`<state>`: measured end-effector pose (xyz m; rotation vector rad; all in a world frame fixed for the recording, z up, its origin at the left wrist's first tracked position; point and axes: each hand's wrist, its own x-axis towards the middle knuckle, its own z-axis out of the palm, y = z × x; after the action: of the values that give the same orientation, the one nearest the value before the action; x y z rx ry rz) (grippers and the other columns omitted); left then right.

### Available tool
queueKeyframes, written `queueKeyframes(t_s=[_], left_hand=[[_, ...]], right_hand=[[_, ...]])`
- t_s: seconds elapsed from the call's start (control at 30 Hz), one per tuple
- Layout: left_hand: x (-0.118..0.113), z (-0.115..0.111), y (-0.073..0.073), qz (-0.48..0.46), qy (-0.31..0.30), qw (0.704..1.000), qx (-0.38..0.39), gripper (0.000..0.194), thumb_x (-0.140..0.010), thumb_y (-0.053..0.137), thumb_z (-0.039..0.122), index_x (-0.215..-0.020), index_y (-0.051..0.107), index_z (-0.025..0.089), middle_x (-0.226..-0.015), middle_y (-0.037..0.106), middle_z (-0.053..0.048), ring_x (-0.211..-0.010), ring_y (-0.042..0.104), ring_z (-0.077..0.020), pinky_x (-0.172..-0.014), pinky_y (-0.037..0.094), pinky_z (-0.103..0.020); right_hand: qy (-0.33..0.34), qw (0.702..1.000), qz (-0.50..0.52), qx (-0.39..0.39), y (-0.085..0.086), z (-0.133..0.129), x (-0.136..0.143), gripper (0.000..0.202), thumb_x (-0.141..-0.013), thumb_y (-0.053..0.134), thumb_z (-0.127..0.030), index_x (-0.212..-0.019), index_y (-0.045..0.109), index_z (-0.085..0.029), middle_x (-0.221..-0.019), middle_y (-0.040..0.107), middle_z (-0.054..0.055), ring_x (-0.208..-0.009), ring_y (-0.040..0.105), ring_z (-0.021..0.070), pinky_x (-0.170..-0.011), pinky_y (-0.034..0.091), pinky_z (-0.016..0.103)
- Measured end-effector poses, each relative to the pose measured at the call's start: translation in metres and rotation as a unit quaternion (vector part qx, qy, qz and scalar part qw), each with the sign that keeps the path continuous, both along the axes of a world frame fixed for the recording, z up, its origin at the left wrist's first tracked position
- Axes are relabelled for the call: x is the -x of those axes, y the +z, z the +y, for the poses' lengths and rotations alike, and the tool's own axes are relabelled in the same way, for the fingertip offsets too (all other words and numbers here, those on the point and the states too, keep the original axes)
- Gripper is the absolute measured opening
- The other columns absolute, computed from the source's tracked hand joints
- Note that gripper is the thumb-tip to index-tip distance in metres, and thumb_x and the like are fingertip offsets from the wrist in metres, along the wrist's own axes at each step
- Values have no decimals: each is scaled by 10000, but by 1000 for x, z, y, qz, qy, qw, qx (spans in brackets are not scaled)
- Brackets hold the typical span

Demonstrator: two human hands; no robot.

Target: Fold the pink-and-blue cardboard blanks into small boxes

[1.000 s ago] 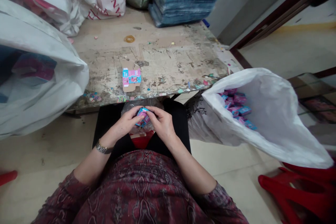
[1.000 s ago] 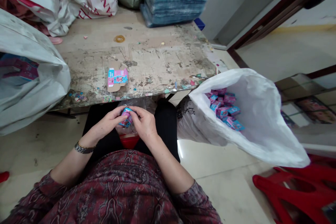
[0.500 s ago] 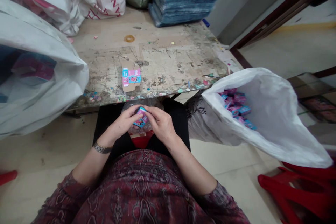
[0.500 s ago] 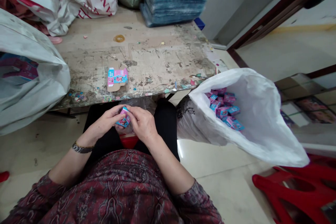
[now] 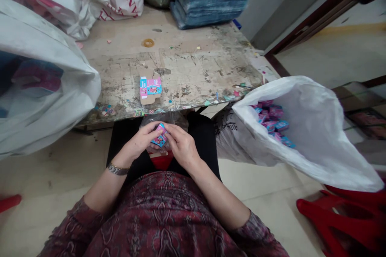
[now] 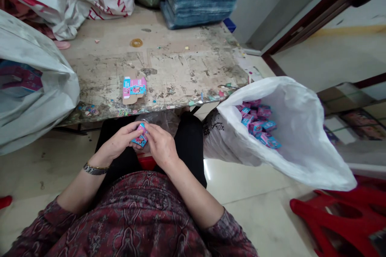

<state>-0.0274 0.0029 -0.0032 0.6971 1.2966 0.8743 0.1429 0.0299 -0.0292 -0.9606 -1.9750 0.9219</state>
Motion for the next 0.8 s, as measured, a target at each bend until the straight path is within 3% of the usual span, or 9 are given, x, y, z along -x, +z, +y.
queueKeyframes(t_s=[0.27, 0.57, 0.8], left_hand=[[-5, 3, -2, 25, -12, 999, -39, 419, -801, 761, 382, -1180, 697, 213, -1003, 706, -67, -814, 660, -193, -583, 537, -240], [-4, -1, -4, 33, -9, 998, -51, 403, -823, 729, 383, -1187, 697, 214, -1052, 700, -70, -870, 651, -209, -635, 538, -262], [8, 5, -19, 116, -48, 981, -146, 427, -834, 727, 344, -1240, 689, 217, -1128, 721, -73, -1041, 648, -234, -892, 524, -322]], right_hand=[[-4, 1000, 26, 0, -1, 3, -6, 367, -992, 522, -219, -1326, 660, -285, -1175, 712, 92, -1072, 695, 200, -954, 572, 349], [39, 999, 16, 4, 7, 9, -7, 317, -994, 520, -215, -1220, 724, -304, -1096, 716, 65, -1021, 696, 189, -901, 577, 335], [57, 998, -1, 31, 10, 14, -14, 344, -981, 555, -271, -1305, 668, -262, -1101, 723, 82, -1001, 691, 206, -912, 561, 359]])
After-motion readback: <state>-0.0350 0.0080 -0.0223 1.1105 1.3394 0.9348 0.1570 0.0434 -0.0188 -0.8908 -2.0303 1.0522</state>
